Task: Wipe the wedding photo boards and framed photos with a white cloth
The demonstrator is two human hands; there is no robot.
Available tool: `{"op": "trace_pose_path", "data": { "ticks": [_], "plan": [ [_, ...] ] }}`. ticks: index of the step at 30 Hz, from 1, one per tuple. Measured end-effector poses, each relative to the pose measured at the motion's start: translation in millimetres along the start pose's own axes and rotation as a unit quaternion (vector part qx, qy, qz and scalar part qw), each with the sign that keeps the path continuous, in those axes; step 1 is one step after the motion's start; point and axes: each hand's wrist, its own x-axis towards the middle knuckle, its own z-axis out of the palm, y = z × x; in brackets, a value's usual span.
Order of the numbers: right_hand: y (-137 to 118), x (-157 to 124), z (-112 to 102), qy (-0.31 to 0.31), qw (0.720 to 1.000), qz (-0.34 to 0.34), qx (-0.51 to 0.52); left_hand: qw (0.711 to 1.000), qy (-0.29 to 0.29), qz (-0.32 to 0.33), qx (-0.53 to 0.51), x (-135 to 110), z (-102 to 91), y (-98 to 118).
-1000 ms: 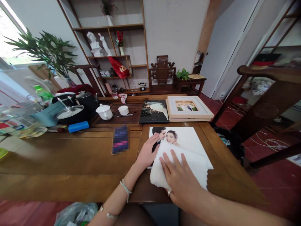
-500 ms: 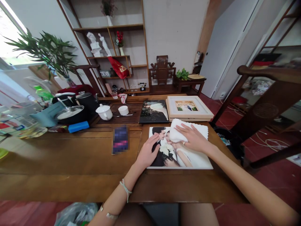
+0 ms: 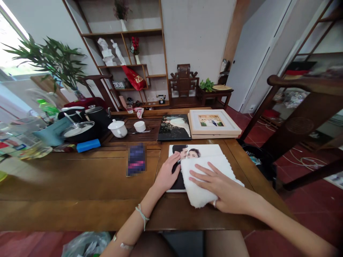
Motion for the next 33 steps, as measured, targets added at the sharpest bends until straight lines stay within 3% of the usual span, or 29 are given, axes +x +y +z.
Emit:
{"op": "trace_pose_path", "data": {
  "ticks": [4,11,15,21,29,33],
  "plan": [
    [26,2,-10,-0.005,0.999,-0.026,0.046,1.0,0.001,-0.001,0.003,0,0.7,-1],
    [87,25,-9,0.098,0.992,0.075,-0.014,1.0,0.008,0.004,0.004,0,0.9,-1],
    [100,35,-7,0.136,0.983,0.112,-0.049,1.0,0.003,0.001,0.009,0,-0.2,0],
    [83,22,1,0.124,0.987,0.09,-0.051,1.0,0.006,0.01,0.01,0,0.8,-1],
    [31,-25,-6,0.012,0.994,0.111,0.021,1.0,0.005,0.014,0.009,0,0.6,-1],
    [21,-32,-17,-0.031,0.993,0.104,0.053,1.0,0.002,0.008,0.009,0,0.8,-1]
  ]
}}
